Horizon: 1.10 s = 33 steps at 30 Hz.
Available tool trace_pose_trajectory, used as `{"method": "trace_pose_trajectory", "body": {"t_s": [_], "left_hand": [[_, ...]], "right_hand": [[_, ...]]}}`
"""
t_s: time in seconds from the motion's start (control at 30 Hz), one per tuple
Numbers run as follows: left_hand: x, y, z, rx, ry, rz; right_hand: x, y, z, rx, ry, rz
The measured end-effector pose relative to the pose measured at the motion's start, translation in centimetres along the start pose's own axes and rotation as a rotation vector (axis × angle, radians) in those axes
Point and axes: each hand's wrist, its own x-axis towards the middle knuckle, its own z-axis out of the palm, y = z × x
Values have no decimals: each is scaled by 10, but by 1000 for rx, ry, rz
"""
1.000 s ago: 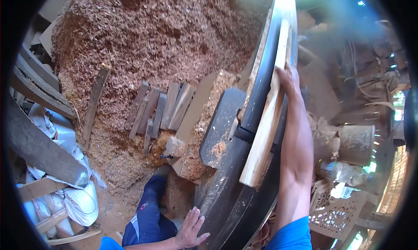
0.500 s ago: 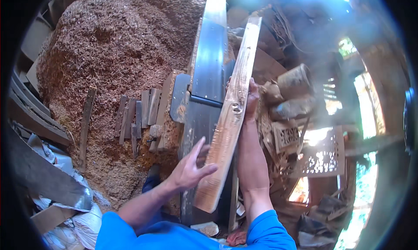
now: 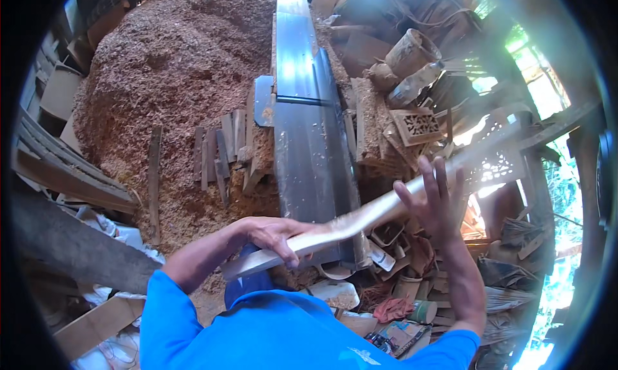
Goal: The person feeds several wood planks through a jointer machine, picks up wood pieces from the floor, and measures a piece of wood with a tape measure.
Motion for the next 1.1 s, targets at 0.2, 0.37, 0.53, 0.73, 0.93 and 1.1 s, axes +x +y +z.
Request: {"method": "trace_pose_trajectory", "body": {"t_s": [0.2,0.37,0.53,0.73,0.93,1.1], "left_hand": [[-9,7,-28,847,29,-388],[28,-6,-29,1363,744,-241],[105,-94,-29,1455,1112,-87],[150,-165,-89,1512,1256,-222],[163,-155,-103,1455,1252,-136],[168,-136,-142,1477,1339,-181]], "right_hand": [[-124,-117,-57,723,-640,99],[-158,-260,-82,1020,-1113,763],[-116,-330,-27,1060,-959,1105],[-63,-347,20,931,-684,1102],[-120,-362,-29,960,-542,1004],[-163,-371,-49,973,-564,848]]}}
